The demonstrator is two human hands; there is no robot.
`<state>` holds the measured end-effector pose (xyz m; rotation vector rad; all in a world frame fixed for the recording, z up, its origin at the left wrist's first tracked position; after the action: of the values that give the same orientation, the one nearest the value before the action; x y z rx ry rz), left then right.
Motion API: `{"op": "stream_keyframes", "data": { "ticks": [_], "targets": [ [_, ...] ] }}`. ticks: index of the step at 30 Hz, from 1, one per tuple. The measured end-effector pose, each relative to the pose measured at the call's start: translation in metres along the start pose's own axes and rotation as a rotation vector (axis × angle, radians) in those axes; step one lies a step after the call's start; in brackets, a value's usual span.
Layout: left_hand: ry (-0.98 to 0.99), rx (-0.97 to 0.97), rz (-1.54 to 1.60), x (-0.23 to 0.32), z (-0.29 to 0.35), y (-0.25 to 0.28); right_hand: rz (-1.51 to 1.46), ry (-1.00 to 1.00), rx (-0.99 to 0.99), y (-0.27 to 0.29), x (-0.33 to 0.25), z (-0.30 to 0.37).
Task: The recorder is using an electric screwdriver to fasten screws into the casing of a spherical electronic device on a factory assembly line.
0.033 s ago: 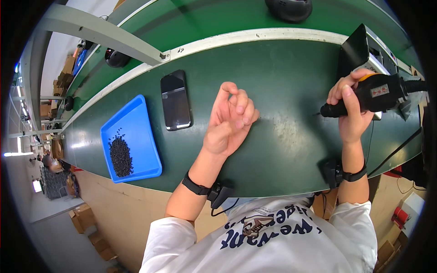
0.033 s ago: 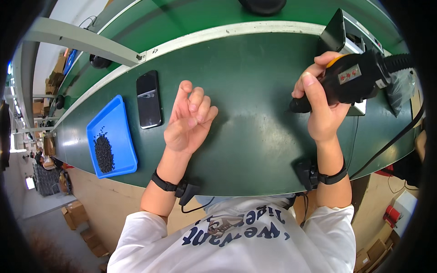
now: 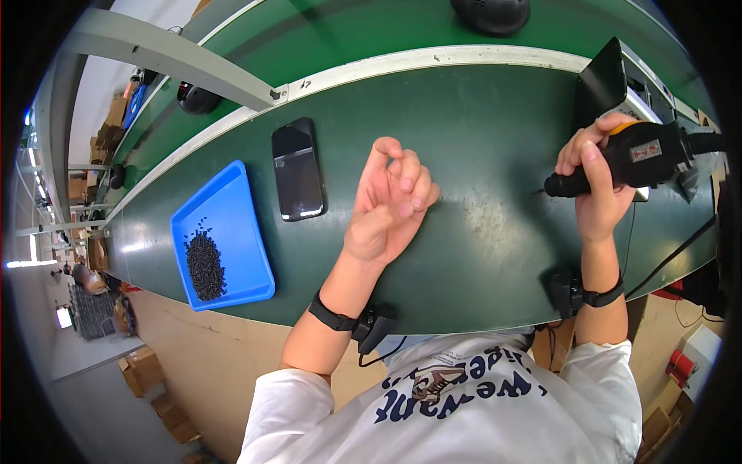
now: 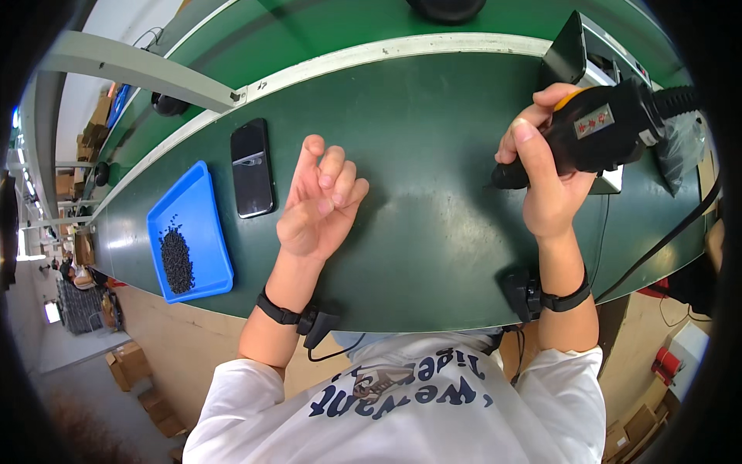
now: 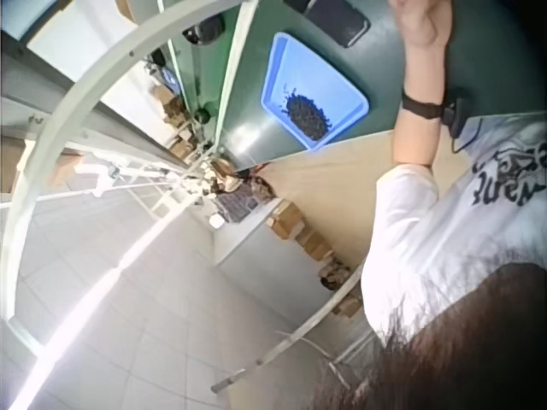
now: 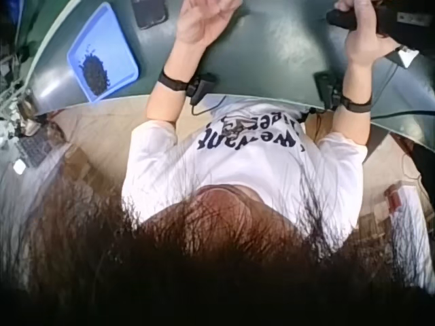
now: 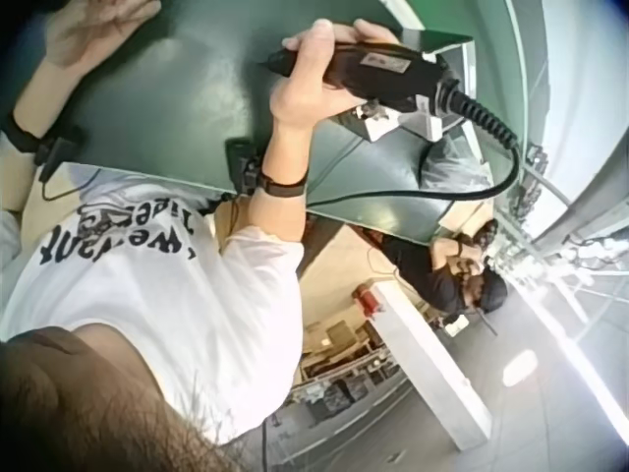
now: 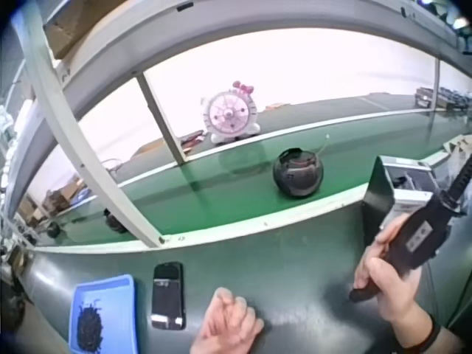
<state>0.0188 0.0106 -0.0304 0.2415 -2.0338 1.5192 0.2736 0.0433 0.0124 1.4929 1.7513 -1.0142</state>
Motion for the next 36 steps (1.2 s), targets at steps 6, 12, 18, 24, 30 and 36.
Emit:
{"op": "stream_keyframes", "data": {
  "ticks": [6, 12, 18, 24, 30, 36],
  "targets": [
    [-0.021, -0.029, -0.03, 0.0002, 0.0025, 0.0023, 0.004, 0.015, -0.009, 0.0011, 0.0025, 0.0012],
    [-0.046, -0.085, -0.126, 0.0013, 0.0042, -0.0001, -0.015, 0.003, 0.001, -0.0002, 0.002, 0.0026],
    [-0.046, -0.146, -0.293, -0.0018, 0.0037, -0.0016, -0.015, 0.005, 0.004, 0.0014, 0.0031, 0.0013],
    [-0.06, -0.17, -0.301, -0.0008, 0.003, -0.0009, 0.021, 0.064, -0.026, 0.0006, 0.003, -0.0005],
    [-0.055, -0.09, -0.124, -0.0022, 0.0042, -0.0045, 0.013, 0.031, 0.013, 0.0015, 0.0027, 0.0021],
    [-0.016, -0.08, -0.052, -0.0013, 0.0078, -0.0007, 0.024, 0.022, -0.009, 0.0006, -0.0003, 0.0016]
  ]
}}
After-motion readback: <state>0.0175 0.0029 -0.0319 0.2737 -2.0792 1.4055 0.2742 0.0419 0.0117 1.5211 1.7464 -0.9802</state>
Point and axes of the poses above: each hand's wrist, its own z-axis away from the middle knuckle, its own y-axis out of the back of the hand, x = y × z, the point moved 1 cm from there along -z, towards the middle knuckle, and after that the axes turned 4 degrees about -x, right-handed, at the moved point
